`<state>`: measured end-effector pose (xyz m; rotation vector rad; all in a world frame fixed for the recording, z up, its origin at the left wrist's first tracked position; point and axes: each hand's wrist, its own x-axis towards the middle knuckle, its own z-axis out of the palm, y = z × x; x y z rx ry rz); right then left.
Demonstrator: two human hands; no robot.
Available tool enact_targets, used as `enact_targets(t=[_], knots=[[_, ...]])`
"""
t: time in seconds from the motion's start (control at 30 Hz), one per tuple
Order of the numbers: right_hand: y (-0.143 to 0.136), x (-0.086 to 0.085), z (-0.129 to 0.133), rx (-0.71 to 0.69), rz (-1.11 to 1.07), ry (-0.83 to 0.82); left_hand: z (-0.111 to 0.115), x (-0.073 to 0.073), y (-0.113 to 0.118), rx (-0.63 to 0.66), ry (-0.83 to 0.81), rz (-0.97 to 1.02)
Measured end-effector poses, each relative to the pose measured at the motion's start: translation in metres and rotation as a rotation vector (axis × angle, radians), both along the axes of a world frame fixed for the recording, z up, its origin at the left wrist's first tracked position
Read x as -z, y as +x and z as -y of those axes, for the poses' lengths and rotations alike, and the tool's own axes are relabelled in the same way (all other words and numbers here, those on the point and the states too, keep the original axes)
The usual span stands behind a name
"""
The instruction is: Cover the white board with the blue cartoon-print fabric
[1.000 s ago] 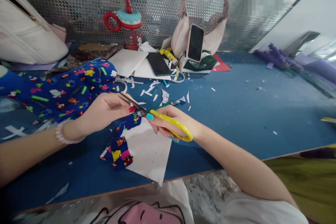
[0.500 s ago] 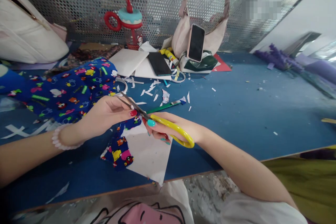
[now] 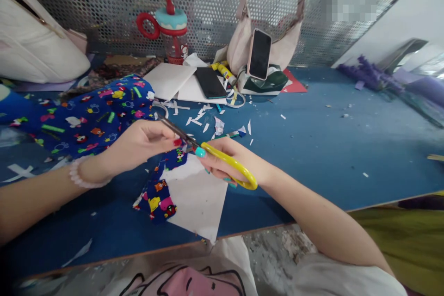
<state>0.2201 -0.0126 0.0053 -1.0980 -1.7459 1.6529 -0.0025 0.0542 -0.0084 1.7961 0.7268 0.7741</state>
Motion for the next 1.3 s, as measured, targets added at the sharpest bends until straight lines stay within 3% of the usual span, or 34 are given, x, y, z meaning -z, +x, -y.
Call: enact_targets(t=[0.13,0.23,0.3,0.37,0.53,0.63,0.7,0.8,0.9,1.03,1.2,1.3], knots=[[0.014,-0.006,-0.014,0.211,0.276,0.199,-0.027,0.006,-0.010,-0.116,0.083,-0.093],[0.028,-0.007,-0.029,0.333,0.832,0.499,-0.045,0.014,-0.018,-0.172,0.210,-0.158],[0.034,-0.006,-0.037,0.323,1.179,0.521,-0.051,0.018,-0.022,-0.248,0.333,-0.212],[0.039,-0.004,-0.043,0.277,1.373,0.488,-0.054,0.021,-0.023,-0.296,0.427,-0.251],[0.049,-0.001,-0.045,0.234,1.507,0.433,-0.050,0.021,-0.020,-0.303,0.482,-0.283],[0.049,-0.001,-0.042,0.248,1.410,0.619,-0.042,0.020,-0.016,-0.288,0.448,-0.270],[0.040,-0.002,-0.039,0.285,1.161,0.761,-0.033,0.017,-0.012,-0.242,0.432,-0.247],[0.016,-0.004,-0.036,0.196,0.638,0.764,-0.017,0.011,-0.006,-0.148,0.437,-0.206],[-0.008,-0.006,-0.037,0.091,0.381,0.751,-0.004,0.005,-0.002,-0.078,0.462,-0.199],[-0.021,-0.004,-0.042,0.093,0.307,0.690,0.002,0.007,-0.001,-0.046,0.441,-0.248],[-0.014,0.009,-0.045,0.165,0.247,0.514,-0.001,0.015,-0.005,-0.039,0.419,-0.258],[-0.009,0.014,-0.048,0.078,0.260,0.440,-0.005,0.019,-0.010,0.024,0.430,-0.276]])
